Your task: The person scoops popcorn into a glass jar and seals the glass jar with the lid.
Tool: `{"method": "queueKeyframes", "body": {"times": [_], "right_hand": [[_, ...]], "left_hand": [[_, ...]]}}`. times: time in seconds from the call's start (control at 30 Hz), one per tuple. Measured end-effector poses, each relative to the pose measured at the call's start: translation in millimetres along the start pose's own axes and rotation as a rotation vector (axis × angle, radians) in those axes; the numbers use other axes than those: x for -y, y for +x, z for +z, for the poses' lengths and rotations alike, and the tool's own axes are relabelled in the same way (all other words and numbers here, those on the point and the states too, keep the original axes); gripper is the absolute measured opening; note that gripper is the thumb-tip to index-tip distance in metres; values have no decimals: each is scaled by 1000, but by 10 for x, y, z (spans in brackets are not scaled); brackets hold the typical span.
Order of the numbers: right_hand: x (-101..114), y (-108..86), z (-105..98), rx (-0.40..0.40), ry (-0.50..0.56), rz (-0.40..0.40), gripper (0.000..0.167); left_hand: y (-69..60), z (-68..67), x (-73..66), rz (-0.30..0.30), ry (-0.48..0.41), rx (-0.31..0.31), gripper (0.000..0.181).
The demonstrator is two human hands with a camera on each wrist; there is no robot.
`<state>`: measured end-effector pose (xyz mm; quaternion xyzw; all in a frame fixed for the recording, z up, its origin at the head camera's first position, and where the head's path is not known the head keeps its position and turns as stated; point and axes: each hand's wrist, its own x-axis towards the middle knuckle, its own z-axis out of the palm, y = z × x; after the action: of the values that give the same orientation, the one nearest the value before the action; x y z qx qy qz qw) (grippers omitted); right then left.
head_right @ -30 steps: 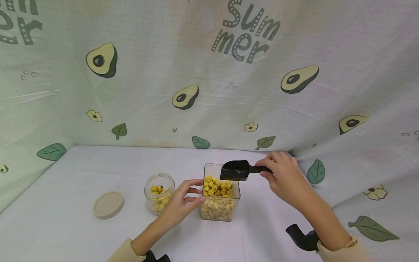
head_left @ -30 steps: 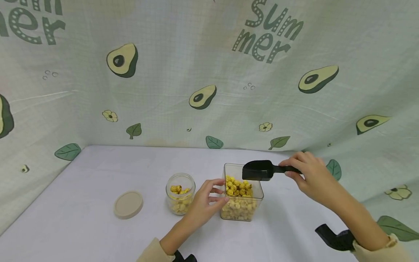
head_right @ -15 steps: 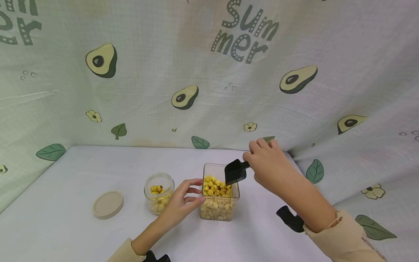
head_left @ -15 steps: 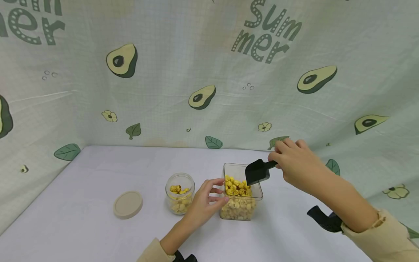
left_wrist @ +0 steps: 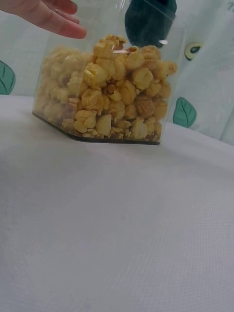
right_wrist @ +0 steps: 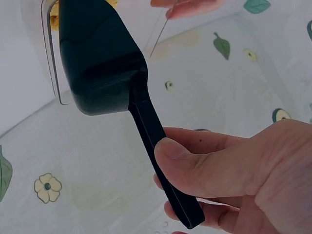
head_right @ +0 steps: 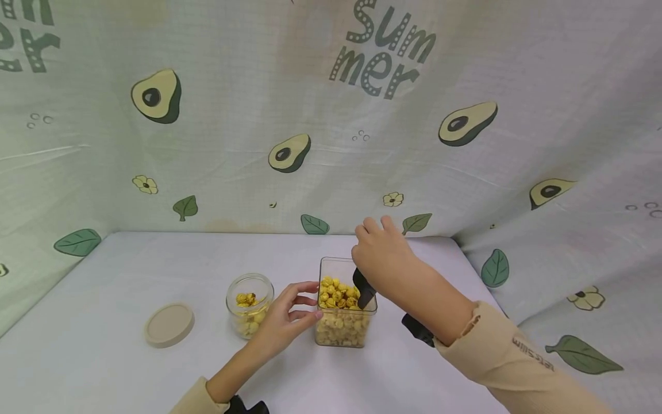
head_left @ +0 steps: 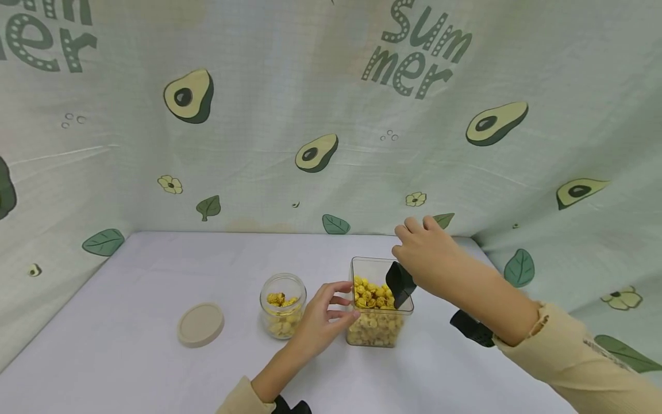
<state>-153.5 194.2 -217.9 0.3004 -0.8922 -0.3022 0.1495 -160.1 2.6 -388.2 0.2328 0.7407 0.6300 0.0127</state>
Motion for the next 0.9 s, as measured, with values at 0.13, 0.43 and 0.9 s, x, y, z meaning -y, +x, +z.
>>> {"method": "queueKeyframes", "body": {"times": [0.13, 0.43, 0.9], "right_hand": [[37, 51, -6, 61, -11, -12, 17], [159, 145, 10, 74, -70, -40, 17], [268, 248, -24, 124, -91, -31, 10]], "left_hand": [[7, -4, -1, -2, 1, 5, 51], [6, -6, 12, -27, 9, 7, 50], [14, -22, 4, -37, 16, 13, 50]]}}
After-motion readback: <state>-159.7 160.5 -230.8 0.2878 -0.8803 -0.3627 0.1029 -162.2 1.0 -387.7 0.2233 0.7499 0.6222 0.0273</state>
